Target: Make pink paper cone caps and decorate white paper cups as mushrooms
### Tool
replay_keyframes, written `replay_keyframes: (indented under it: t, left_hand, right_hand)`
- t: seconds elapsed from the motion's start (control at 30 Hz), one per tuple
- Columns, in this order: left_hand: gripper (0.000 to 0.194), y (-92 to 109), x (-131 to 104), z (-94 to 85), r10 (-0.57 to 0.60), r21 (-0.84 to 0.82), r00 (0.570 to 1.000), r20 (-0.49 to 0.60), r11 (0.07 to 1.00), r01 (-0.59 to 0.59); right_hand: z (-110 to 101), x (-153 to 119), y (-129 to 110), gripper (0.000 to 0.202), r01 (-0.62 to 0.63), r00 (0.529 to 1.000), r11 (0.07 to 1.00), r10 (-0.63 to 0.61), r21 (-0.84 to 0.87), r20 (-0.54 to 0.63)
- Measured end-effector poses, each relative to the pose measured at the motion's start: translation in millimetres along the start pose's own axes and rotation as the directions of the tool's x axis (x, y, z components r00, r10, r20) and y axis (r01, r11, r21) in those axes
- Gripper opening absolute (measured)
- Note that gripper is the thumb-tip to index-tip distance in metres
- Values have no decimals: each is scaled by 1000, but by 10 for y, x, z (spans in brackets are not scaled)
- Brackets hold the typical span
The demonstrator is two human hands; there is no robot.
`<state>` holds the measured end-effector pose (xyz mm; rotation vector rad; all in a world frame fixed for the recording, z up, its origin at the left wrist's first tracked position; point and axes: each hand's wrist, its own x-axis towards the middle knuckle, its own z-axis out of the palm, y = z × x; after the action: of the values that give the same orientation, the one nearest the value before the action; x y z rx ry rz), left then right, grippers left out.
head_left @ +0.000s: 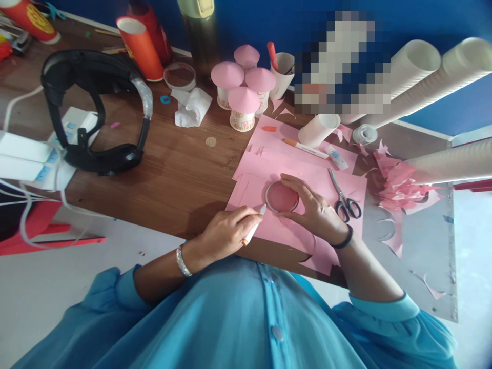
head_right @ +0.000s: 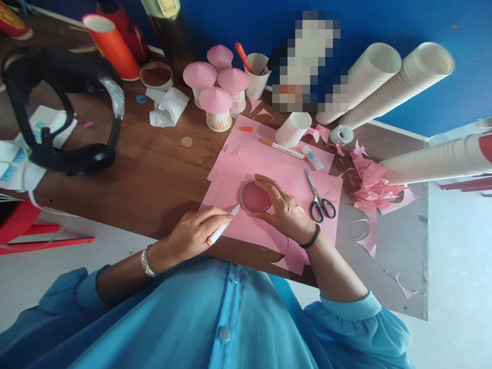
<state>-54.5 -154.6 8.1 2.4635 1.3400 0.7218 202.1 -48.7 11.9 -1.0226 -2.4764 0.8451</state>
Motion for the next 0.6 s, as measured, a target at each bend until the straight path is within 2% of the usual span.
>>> replay_keyframes:
  t: [0.13,0.6]
  left_hand:
    - [32,37,26,-18,7,-19,1000,-22,1000,-7]
    - [30,76,37,5,40,-29,996,-77,999,-43]
  right_hand:
    - [-3,3,1,75,2,1000,1000,-2,2,0]
    - [14,13,30,72,37,999,999,-37,19,-19]
